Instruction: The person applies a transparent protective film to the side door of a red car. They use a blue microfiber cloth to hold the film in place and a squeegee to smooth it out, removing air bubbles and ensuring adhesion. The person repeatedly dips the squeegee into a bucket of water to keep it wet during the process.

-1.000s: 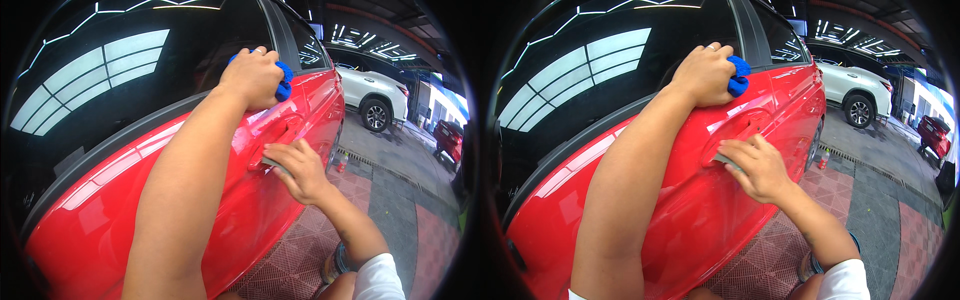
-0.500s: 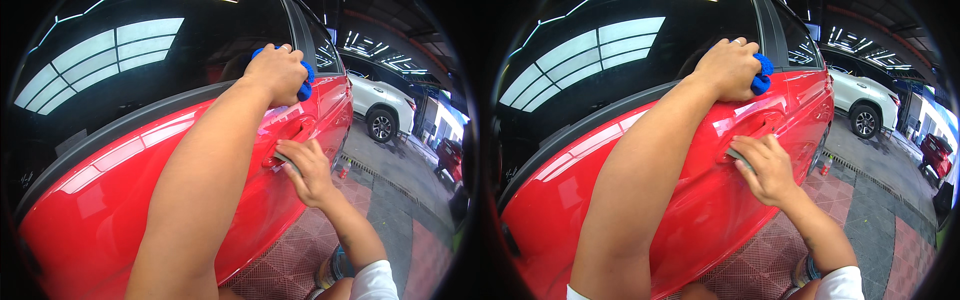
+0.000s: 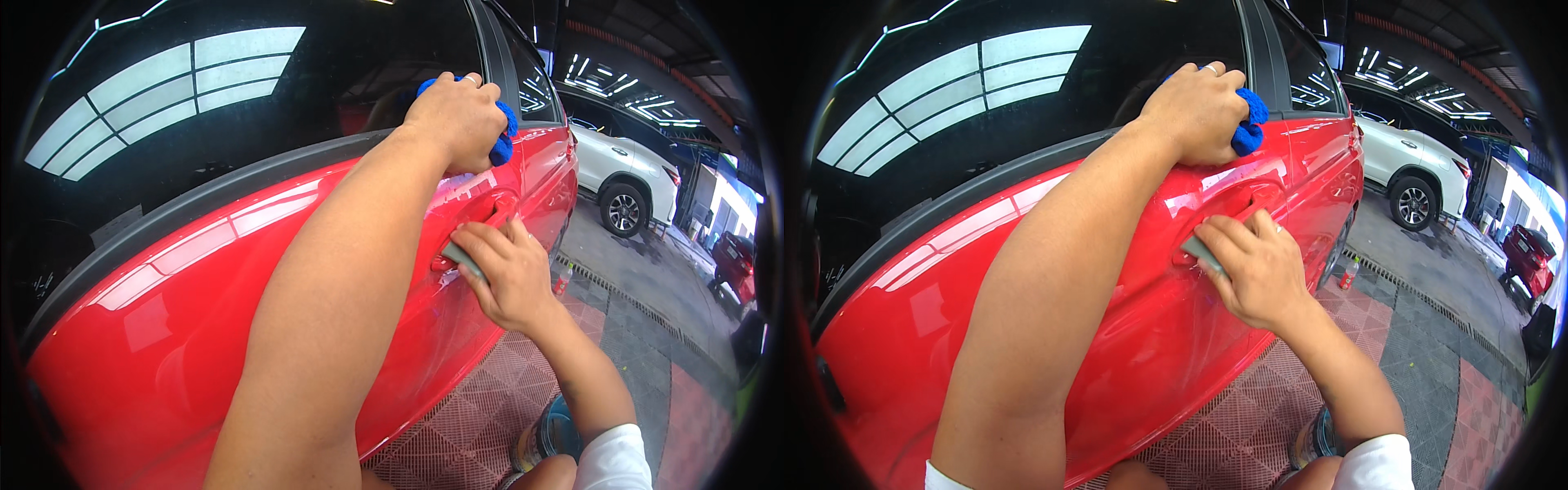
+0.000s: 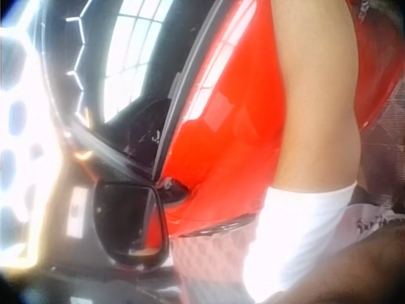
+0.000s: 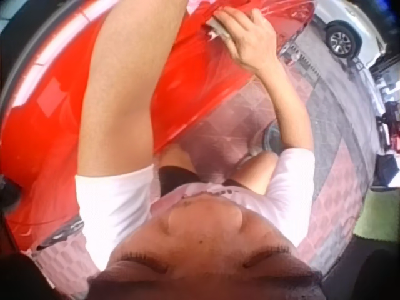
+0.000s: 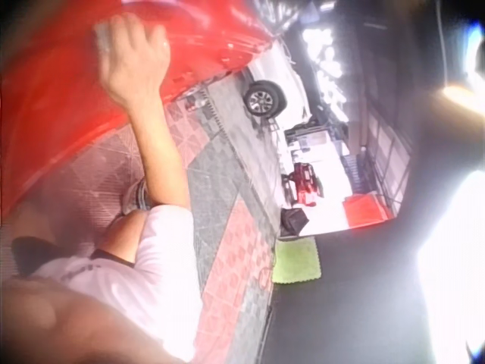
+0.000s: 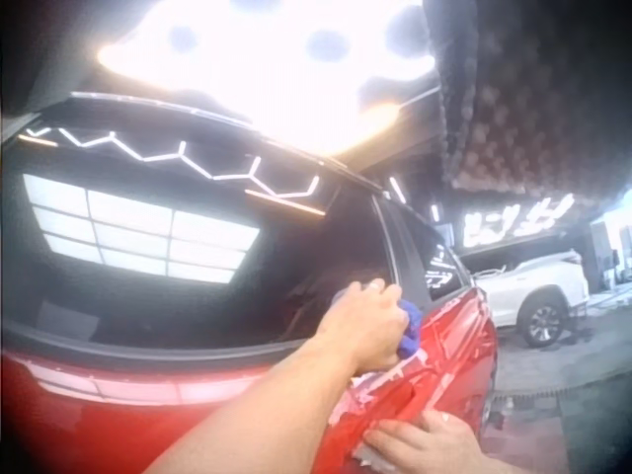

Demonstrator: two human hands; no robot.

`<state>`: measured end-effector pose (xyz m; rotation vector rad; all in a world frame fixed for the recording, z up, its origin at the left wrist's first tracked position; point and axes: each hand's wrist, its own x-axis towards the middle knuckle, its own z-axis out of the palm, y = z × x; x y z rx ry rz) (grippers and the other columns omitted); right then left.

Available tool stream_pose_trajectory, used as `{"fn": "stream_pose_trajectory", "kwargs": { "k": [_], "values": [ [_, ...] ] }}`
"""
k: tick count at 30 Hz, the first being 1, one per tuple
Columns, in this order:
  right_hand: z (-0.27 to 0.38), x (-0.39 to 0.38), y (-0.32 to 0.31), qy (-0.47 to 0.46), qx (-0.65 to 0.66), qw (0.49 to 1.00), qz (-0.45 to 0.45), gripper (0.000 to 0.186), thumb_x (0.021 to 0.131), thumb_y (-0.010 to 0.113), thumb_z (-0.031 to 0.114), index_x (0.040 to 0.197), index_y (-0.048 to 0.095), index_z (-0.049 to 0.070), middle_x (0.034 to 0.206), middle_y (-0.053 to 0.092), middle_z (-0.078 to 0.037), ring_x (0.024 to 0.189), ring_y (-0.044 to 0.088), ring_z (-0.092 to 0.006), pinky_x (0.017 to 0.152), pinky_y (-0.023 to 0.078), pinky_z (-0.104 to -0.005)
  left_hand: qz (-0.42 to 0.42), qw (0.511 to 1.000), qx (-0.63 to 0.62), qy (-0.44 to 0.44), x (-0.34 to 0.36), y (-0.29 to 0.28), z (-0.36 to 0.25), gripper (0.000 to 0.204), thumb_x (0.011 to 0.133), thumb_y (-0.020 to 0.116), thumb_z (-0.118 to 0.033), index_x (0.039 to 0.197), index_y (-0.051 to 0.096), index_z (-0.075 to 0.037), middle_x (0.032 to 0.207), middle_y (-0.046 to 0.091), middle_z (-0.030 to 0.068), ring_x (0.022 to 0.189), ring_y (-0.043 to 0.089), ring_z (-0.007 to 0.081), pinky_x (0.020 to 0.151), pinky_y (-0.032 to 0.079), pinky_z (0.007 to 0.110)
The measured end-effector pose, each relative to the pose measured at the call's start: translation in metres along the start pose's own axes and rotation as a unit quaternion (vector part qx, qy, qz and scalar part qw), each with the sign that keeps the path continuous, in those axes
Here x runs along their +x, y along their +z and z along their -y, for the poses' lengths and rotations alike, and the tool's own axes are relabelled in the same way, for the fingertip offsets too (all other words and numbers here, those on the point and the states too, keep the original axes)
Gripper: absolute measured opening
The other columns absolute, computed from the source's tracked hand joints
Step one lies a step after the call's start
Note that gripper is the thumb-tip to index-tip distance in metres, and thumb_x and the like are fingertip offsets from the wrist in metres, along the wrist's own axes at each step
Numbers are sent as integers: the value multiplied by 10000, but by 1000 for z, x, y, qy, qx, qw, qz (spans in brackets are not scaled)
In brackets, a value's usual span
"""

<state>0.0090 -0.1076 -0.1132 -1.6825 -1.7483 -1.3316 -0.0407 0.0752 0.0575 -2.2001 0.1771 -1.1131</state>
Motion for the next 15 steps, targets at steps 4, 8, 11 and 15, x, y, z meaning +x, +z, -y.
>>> {"fn": "stream_pose_trajectory", "kwargs": {
  "k": [4, 8, 11, 15],
  "values": [
    [17, 6, -2, -1, 5, 1000, 11, 473, 925, 863, 290, 1352, 791, 98, 1363, 779, -76, 998, 666, -313, 841, 586, -436, -6, 1000, -2, -1, -3, 3, 3, 372, 827, 930, -405, 1064, 922, -120, 1235, 789, 115, 1249, 733, 305, 1026, 592, 450],
    [5, 6, 3, 14, -11, 1000, -5, 474, 929, 863, 301, 1351, 792, 98, 1365, 780, -82, 970, 660, -307, 829, 582, -431, -9, 1000, 3, 2, 0, 6, 3, 371, 829, 926, -402, 1072, 923, -121, 1228, 788, 112, 1244, 733, 306, 1021, 593, 449],
    [20, 4, 5, 8, -13, 1000, -9, 471, 932, 860, 303, 1349, 784, 97, 1366, 780, -80, 971, 655, -296, 822, 572, -428, -7, 1000, 7, 5, -1, 1, 3, 372, 838, 921, -403, 1084, 924, -123, 1235, 788, 109, 1249, 731, 302, 1019, 593, 448],
    [12, 7, 4, 11, -39, 999, -5, 509, 928, 862, 311, 1376, 779, 85, 1378, 780, -84, 948, 651, -289, 804, 558, -419, 0, 1000, 5, 1, -2, 2, 4, 372, 846, 914, -404, 1092, 926, -126, 1253, 785, 108, 1264, 726, 298, 1017, 593, 447]
  ]
}}
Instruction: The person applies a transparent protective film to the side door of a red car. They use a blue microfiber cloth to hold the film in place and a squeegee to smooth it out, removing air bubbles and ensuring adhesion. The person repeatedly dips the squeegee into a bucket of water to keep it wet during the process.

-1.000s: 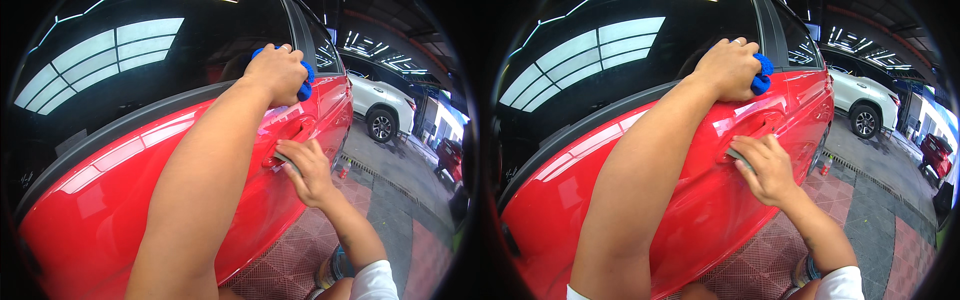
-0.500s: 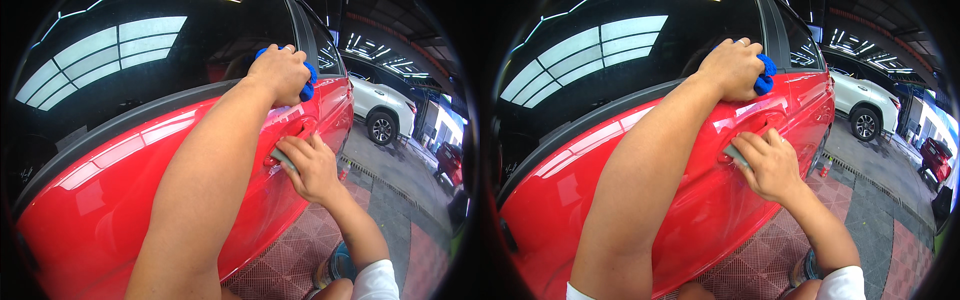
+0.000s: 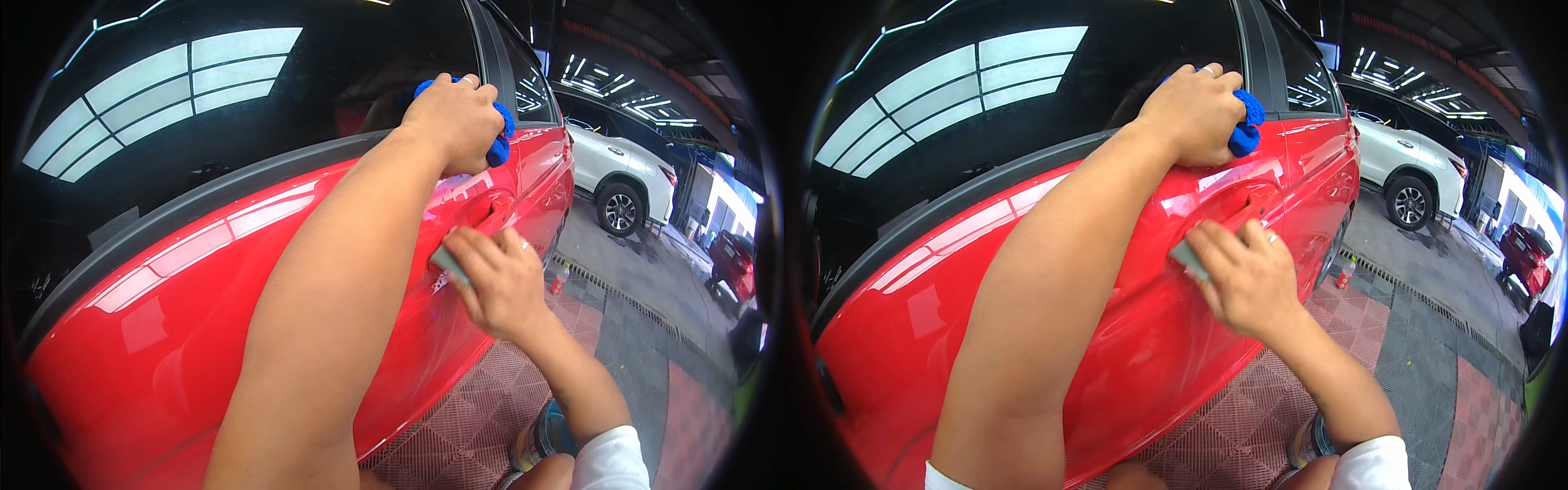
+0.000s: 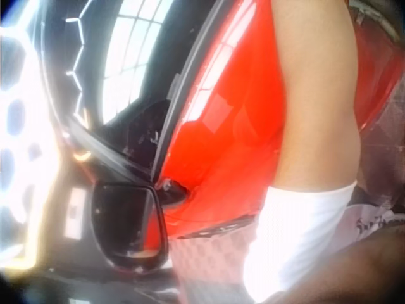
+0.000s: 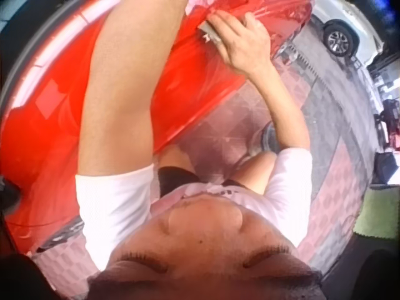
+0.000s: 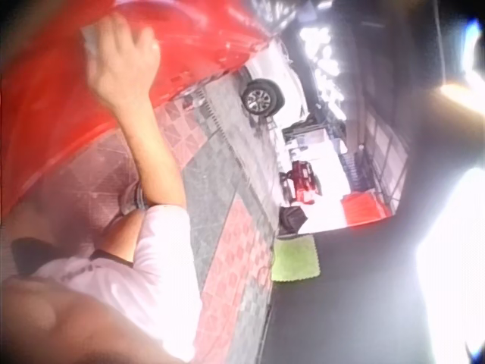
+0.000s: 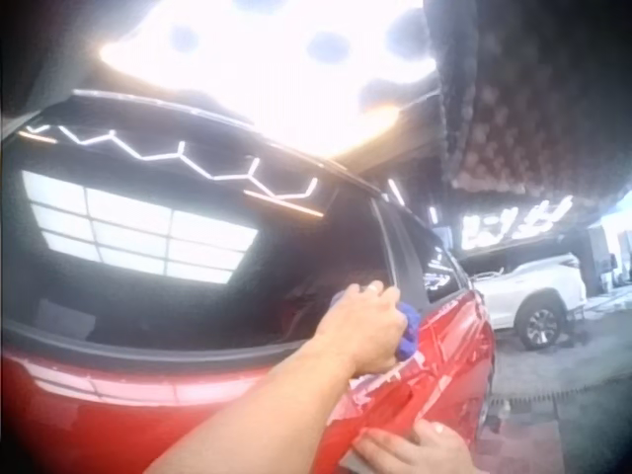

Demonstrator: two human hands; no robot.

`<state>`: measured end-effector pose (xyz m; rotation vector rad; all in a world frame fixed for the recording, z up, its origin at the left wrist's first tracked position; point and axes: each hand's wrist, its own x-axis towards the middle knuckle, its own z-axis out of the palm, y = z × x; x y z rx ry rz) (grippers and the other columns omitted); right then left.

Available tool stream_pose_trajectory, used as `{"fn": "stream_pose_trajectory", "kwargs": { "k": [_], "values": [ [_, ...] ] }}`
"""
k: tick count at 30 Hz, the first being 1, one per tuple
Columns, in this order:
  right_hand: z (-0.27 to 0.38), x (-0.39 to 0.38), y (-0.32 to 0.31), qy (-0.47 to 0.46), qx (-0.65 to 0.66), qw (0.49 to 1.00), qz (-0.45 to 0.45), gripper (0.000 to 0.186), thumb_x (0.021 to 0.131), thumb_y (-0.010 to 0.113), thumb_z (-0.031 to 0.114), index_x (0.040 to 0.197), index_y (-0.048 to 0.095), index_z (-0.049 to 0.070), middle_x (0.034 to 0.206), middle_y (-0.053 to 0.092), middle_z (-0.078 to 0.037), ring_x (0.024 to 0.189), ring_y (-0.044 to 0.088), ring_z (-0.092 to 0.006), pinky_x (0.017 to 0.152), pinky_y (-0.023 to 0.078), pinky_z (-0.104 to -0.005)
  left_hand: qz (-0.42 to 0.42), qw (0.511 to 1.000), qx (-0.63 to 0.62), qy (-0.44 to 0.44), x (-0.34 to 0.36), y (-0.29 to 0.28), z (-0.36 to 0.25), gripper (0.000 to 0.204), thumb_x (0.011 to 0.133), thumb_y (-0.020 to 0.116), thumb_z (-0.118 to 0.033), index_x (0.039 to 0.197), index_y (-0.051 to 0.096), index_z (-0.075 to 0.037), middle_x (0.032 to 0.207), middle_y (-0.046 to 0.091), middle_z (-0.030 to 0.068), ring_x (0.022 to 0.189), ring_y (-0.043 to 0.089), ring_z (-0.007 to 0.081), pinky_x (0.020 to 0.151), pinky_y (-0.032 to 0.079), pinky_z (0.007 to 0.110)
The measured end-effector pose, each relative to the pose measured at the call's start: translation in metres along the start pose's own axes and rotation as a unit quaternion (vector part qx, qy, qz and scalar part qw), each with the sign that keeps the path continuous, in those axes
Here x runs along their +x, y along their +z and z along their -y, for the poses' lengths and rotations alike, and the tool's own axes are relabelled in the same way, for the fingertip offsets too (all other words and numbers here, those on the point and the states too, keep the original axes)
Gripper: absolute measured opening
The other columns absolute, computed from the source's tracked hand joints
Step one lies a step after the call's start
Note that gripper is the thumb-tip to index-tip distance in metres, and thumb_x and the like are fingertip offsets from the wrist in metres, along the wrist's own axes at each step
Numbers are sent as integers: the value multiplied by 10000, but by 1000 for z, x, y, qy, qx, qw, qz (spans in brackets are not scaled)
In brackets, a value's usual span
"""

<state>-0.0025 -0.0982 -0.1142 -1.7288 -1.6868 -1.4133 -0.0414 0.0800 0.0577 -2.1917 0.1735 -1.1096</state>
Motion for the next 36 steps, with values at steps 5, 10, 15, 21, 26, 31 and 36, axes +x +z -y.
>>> {"fn": "stream_pose_trajectory", "kwargs": {
  "k": [5, 10, 15, 21, 26, 31, 36],
  "values": [
    [15, -4, 2, -4, 15, 1000, -14, 496, 937, 857, 299, 1375, 775, 83, 1375, 782, -87, 942, 643, -285, 798, 549, -417, 4, 1000, -4, -2, 1, -1, -1, 367, 840, 918, -395, 1091, 926, -127, 1269, 787, 110, 1273, 725, 300, 1025, 590, 448],
    [3, -4, 10, 21, 19, 999, -30, 499, 927, 866, 299, 1374, 783, 90, 1382, 789, -86, 908, 638, -274, 788, 544, -407, -2, 1000, -6, -5, 1, -2, 0, 363, 814, 924, -371, 1074, 922, -118, 1269, 787, 114, 1274, 724, 302, 1032, 587, 451],
    [4, -2, 4, -19, 15, 999, -29, 476, 928, 864, 285, 1352, 792, 80, 1380, 794, -91, 904, 638, -274, 785, 550, -412, 3, 1000, -2, -4, 0, -1, 2, 363, 807, 921, -368, 1066, 920, -115, 1250, 783, 110, 1260, 723, 299, 1021, 588, 450],
    [17, -12, 4, -42, 7, 998, -41, 526, 900, 866, 286, 1390, 808, 104, 1440, 793, -49, 887, 625, -239, 763, 529, -385, -5, 1000, 0, -7, 0, -3, 0, 335, 816, 907, -361, 1047, 915, -118, 1223, 776, 108, 1243, 721, 304, 1014, 586, 443],
    [-3, -20, 22, -66, -7, 993, -93, 572, 842, 848, 223, 1402, 822, 109, 1457, 803, -63, 884, 635, -247, 777, 527, -381, -8, 1000, -3, -9, 1, 0, 0, 316, 824, 901, -361, 1037, 917, -129, 1210, 772, 102, 1228, 719, 301, 1020, 582, 443],
    [-2, -26, 24, -121, -82, 981, -125, 494, 921, 786, 268, 1400, 823, 152, 1435, 817, -12, 880, 627, -205, 723, 471, -355, -26, 1000, -2, -3, 2, 3, -1, 294, 817, 900, -354, 995, 914, -121, 1184, 767, 100, 1200, 721, 300, 998, 579, 443],
    [-1, -27, 29, -73, -48, 989, -115, 507, 918, 789, 303, 1401, 820, 150, 1469, 801, -20, 878, 616, -209, 736, 470, -357, -25, 1000, 2, 1, 2, 2, -1, 304, 801, 891, -348, 968, 907, -95, 1136, 746, 94, 1174, 713, 297, 982, 574, 438]
  ]
}}
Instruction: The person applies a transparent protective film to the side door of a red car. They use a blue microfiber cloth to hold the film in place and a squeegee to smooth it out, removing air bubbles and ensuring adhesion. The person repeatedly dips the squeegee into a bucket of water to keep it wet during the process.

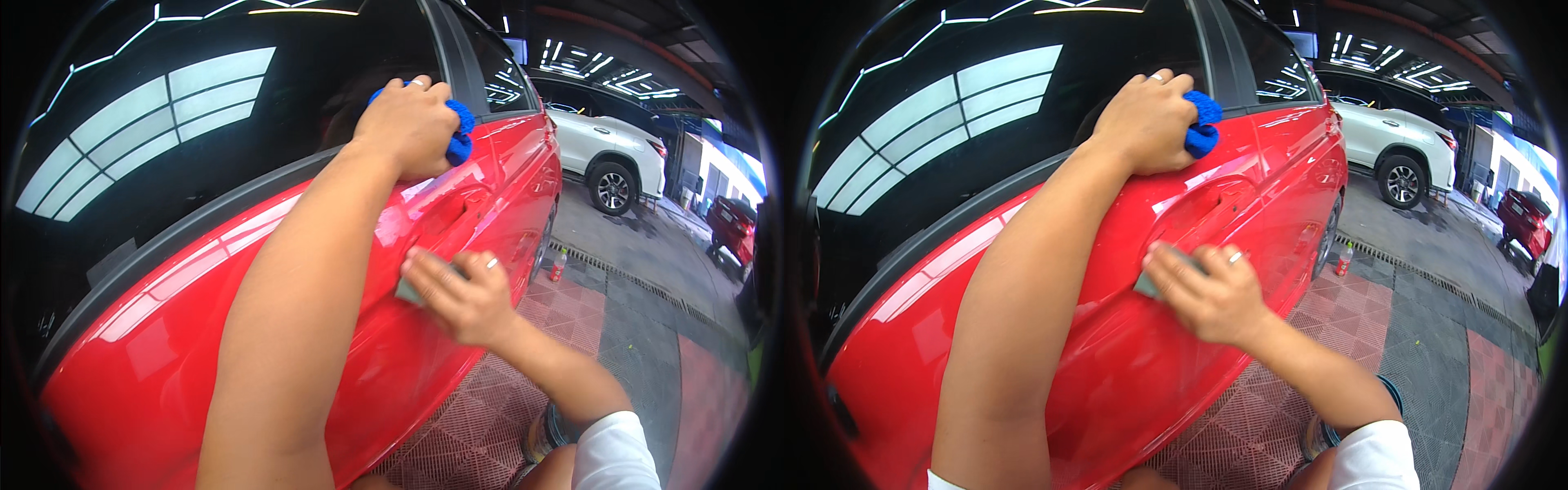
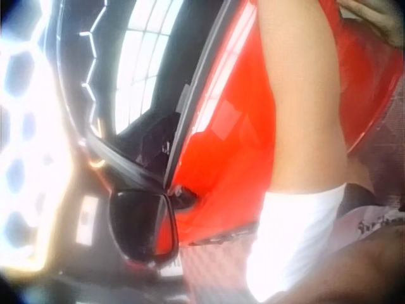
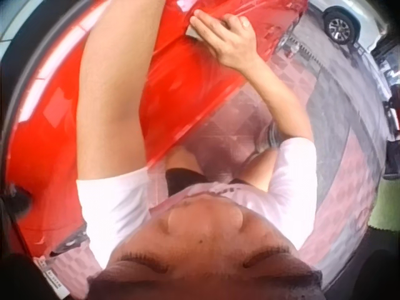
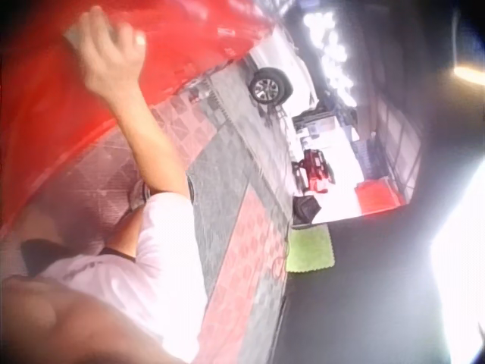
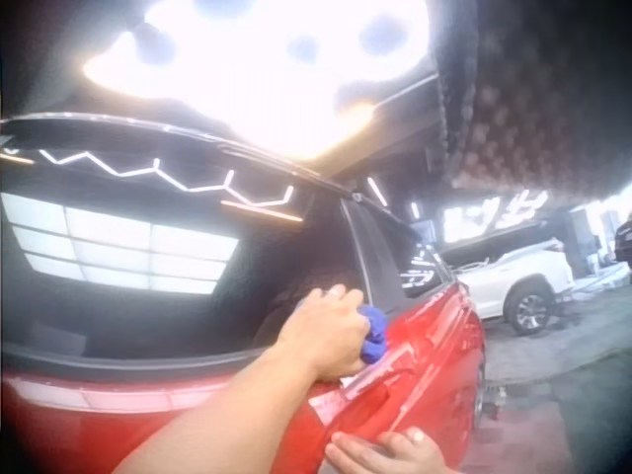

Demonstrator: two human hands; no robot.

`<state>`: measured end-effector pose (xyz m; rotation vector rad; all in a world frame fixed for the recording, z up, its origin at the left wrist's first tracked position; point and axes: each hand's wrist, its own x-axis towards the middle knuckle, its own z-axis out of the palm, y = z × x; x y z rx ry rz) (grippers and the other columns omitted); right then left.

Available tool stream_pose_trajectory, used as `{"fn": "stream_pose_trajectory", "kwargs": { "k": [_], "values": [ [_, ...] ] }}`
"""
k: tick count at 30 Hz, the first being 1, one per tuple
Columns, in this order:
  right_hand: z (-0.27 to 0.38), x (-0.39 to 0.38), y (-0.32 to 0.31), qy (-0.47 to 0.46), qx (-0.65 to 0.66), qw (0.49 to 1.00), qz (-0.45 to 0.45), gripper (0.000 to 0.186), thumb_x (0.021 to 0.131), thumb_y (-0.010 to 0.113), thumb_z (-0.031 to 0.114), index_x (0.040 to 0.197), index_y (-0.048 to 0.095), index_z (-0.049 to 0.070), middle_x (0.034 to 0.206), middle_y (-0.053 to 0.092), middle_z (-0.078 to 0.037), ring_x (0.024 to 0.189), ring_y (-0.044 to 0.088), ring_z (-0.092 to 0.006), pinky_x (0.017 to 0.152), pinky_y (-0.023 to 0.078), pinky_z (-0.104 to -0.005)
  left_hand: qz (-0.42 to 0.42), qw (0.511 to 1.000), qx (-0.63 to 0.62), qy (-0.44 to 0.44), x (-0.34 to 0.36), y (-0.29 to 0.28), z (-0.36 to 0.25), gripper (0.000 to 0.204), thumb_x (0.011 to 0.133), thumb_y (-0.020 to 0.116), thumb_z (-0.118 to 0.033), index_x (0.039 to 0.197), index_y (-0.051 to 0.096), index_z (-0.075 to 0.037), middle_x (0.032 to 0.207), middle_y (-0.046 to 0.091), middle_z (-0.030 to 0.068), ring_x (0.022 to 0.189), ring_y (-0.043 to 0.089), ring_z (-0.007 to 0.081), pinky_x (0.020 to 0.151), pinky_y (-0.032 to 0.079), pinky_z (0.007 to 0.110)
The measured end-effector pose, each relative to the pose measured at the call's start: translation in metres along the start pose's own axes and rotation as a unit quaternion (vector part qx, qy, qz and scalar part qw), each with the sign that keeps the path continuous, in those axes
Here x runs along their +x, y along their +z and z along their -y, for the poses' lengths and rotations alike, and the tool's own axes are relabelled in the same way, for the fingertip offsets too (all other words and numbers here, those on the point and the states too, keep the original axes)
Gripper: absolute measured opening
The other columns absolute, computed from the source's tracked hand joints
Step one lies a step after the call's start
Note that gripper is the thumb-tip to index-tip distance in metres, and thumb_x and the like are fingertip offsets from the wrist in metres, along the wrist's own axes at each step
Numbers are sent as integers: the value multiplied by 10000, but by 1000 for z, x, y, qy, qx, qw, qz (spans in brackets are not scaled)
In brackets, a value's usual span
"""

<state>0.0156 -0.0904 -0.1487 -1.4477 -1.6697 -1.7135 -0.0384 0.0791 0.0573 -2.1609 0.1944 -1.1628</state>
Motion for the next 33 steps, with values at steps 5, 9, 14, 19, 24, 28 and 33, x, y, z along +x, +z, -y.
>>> {"fn": "stream_pose_trajectory", "kwargs": {
  "k": [5, 9, 14, 19, 24, 28, 33],
  "values": [
    [0, -8, -8, 75, 40, 996, 14, 539, 903, 855, 271, 1422, 795, 139, 1487, 783, -42, 902, 639, -232, 762, 515, -385, 48, 999, 6, -22, 3, -12, -9, 289, 812, 883, -347, 959, 896, -99, 1179, 757, 99, 1209, 709, 299, 1000, 570, 445],
    [-34, -29, 2, 213, 43, 976, 11, 485, 950, 864, 270, 1402, 785, 115, 1445, 789, -71, 908, 643, -270, 797, 562, -426, -3, 1000, 1, -6, 6, -4, -14, 335, 825, 853, -390, 822, 854, -54, 1068, 721, 92, 1107, 702, 289, 941, 568, 432],
    [6, -10, -18, 170, 69, 982, 40, 448, 983, 841, 278, 1387, 787, 90, 1417, 789, -99, 956, 666, -291, 802, 581, -441, -4, 1000, 9, -3, -2, -7, -12, 334, 821, 853, -387, 820, 853, -53, 1064, 724, 94, 1083, 707, 293, 927, 573, 432],
    [-61, -32, -5, 310, 63, 948, 44, 325, 1103, 722, 225, 1401, 799, 120, 1448, 781, -64, 1052, 691, -327, 948, 617, -458, -25, 1000, 2, -1, -1, -6, -16, 325, 814, 859, -379, 803, 849, -54, 1037, 722, 96, 1072, 709, 294, 920, 577, 429],
    [-59, -32, -3, 304, 127, 943, -47, 302, 1095, 728, 201, 1375, 805, 117, 1427, 790, -66, 1057, 690, -324, 955, 609, -456, -32, 999, 6, -1, -2, -7, -16, 310, 812, 859, -361, 796, 852, -51, 1017, 720, 94, 1060, 708, 293, 912, 577, 432],
    [-37, -20, 0, 224, 70, 972, 16, 345, 1021, 804, 213, 1343, 804, 88, 1373, 803, -99, 1005, 687, -320, 882, 602, -452, -35, 999, -6, 1, -2, -3, -14, 304, 809, 858, -353, 796, 854, -50, 1020, 721, 94, 1058, 708, 290, 912, 576, 434],
    [-21, -14, -10, 202, 72, 976, 25, 304, 1026, 795, 226, 1295, 804, 84, 1381, 793, -98, 1014, 688, -315, 841, 596, -459, -30, 1000, 8, 0, -8, -6, -12, 313, 811, 856, -364, 804, 855, -51, 1028, 719, 89, 1058, 707, 288, 918, 573, 433]
  ]
}}
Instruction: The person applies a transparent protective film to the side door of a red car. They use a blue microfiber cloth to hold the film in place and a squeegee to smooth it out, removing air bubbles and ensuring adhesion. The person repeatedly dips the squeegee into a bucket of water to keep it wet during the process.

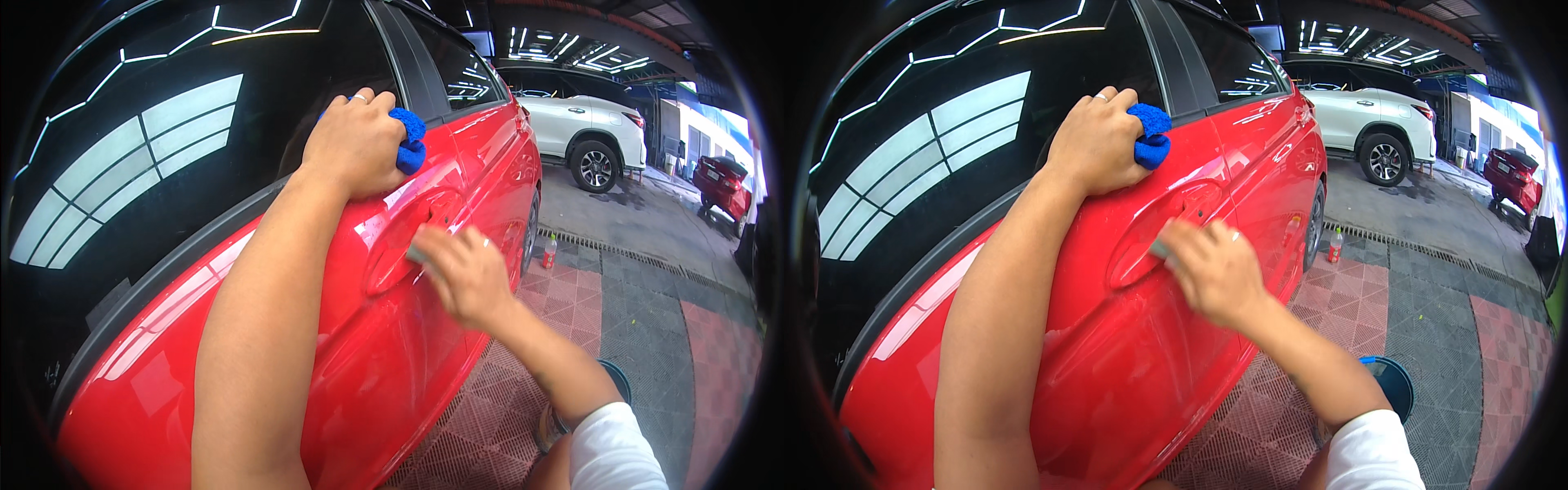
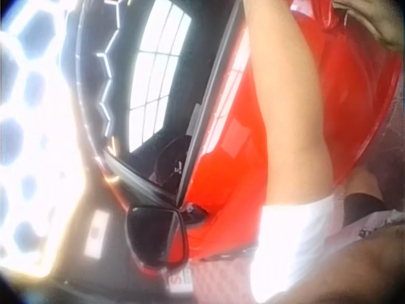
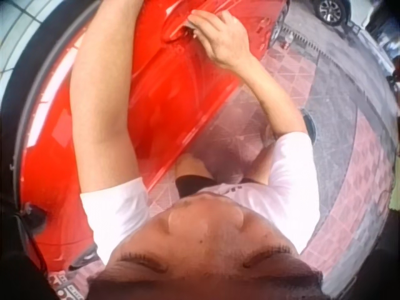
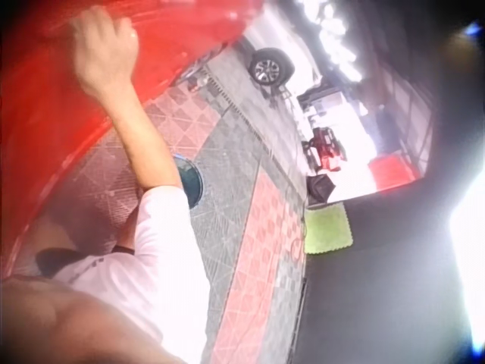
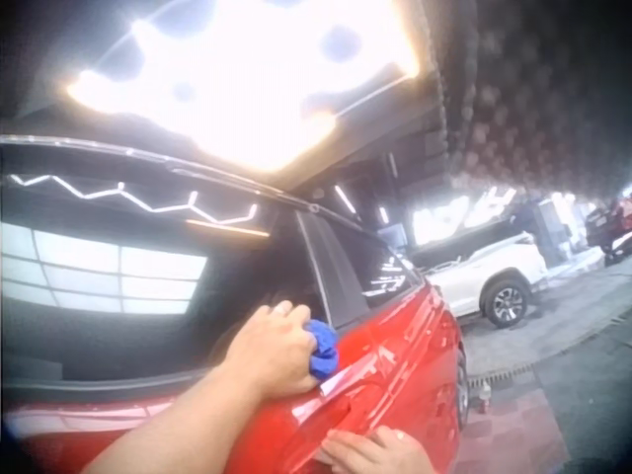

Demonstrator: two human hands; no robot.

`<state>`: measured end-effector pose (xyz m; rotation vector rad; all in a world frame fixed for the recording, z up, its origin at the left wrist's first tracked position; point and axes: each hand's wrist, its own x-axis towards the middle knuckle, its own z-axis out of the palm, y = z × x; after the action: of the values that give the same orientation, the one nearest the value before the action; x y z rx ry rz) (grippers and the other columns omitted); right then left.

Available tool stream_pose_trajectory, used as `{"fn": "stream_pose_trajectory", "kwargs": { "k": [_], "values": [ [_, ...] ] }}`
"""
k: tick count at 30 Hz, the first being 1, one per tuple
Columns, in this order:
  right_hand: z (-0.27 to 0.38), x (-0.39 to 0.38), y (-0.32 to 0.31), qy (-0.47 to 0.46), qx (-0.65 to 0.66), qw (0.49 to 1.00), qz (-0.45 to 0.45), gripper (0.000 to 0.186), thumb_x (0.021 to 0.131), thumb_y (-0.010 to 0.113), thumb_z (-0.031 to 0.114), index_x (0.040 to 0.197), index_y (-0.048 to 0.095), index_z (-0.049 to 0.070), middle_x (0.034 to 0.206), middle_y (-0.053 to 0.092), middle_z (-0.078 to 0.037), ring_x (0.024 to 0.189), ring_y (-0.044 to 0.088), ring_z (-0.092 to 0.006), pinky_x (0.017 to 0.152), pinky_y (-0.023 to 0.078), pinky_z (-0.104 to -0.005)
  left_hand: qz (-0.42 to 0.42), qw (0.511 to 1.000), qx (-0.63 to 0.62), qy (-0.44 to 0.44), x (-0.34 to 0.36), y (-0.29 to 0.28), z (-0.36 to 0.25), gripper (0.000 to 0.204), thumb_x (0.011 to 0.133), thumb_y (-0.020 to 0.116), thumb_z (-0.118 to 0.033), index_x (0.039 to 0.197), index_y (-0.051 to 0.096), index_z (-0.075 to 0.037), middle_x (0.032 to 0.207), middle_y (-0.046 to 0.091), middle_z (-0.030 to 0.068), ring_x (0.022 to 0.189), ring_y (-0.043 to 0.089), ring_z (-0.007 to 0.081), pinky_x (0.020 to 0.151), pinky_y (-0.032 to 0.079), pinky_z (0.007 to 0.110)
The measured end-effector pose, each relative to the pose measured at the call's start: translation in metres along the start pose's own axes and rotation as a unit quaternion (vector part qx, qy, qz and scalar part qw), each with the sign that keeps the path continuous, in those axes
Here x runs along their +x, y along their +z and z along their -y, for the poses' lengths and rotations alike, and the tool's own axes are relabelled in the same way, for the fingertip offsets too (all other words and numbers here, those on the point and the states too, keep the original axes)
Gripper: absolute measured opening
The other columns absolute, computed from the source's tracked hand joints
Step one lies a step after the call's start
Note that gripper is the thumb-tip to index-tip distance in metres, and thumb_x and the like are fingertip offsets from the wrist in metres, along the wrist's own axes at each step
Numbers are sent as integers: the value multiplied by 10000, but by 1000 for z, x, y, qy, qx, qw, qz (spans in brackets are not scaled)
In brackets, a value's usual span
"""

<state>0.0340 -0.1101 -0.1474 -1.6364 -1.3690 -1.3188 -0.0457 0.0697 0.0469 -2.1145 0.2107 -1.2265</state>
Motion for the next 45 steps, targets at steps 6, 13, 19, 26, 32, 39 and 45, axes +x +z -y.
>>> {"fn": "stream_pose_trajectory", "kwargs": {
  "k": [6, 13, 19, 26, 32, 39, 45],
  "values": [
    [-5, 10, 1, 3, 6, 1000, 24, 315, 1079, 738, 211, 1362, 770, 77, 1381, 789, -81, 1045, 693, -325, 851, 605, -463, 10, 1000, 14, 1, 2, -1, 3, 332, 809, 869, -387, 830, 868, -56, 1046, 723, 88, 1067, 708, 283, 918, 576, 434],
    [-31, 5, 7, 11, -38, 999, 6, 379, 1040, 781, 193, 1385, 754, 39, 1390, 783, -137, 1045, 701, -339, 854, 607, -462, 49, 999, -8, -15, 8, -4, -6, 287, 817, 890, -358, 943, 902, -101, 1128, 751, 88, 1171, 715, 289, 986, 576, 443],
    [-39, 5, 12, 47, -46, 998, -15, 342, 1066, 749, 204, 1375, 762, 60, 1389, 784, -125, 1035, 709, -356, 843, 610, -473, 24, 1000, 2, -4, 4, -4, -6, 288, 820, 873, -365, 874, 875, -82, 1090, 735, 84, 1137, 710, 285, 962, 573, 437],
    [-17, -5, 8, 52, -40, 998, 0, 342, 1100, 711, 223, 1393, 759, 53, 1412, 776, -123, 1072, 711, -359, 905, 623, -480, 6, 1000, 3, -6, -2, -1, -2, 310, 824, 869, -378, 834, 872, -69, 1057, 717, 86, 1114, 703, 281, 950, 572, 429],
    [-6, -5, 13, 40, -30, 999, -15, 366, 1072, 751, 207, 1404, 755, 53, 1409, 785, -126, 1052, 709, -344, 869, 628, -472, 11, 1000, 14, -2, -3, 0, -1, 311, 820, 871, -377, 832, 873, -66, 1062, 722, 86, 1116, 706, 284, 947, 577, 433],
    [-16, -6, 17, 75, -49, 996, -9, 362, 1076, 749, 216, 1396, 761, 47, 1413, 782, -139, 1056, 709, -352, 870, 633, -466, 57, 998, 4, -21, -2, -8, -8, 287, 826, 885, -362, 940, 902, -99, 1126, 748, 85, 1179, 712, 286, 994, 574, 436],
    [-36, -10, 20, 109, -68, 992, 6, 411, 1054, 771, 210, 1431, 737, 50, 1435, 772, -148, 1064, 713, -374, 881, 640, -471, -7, 1000, 3, 1, -9, 2, -5, 308, 823, 866, -366, 828, 862, -58, 1055, 724, 88, 1099, 711, 288, 933, 577, 432]
  ]
}}
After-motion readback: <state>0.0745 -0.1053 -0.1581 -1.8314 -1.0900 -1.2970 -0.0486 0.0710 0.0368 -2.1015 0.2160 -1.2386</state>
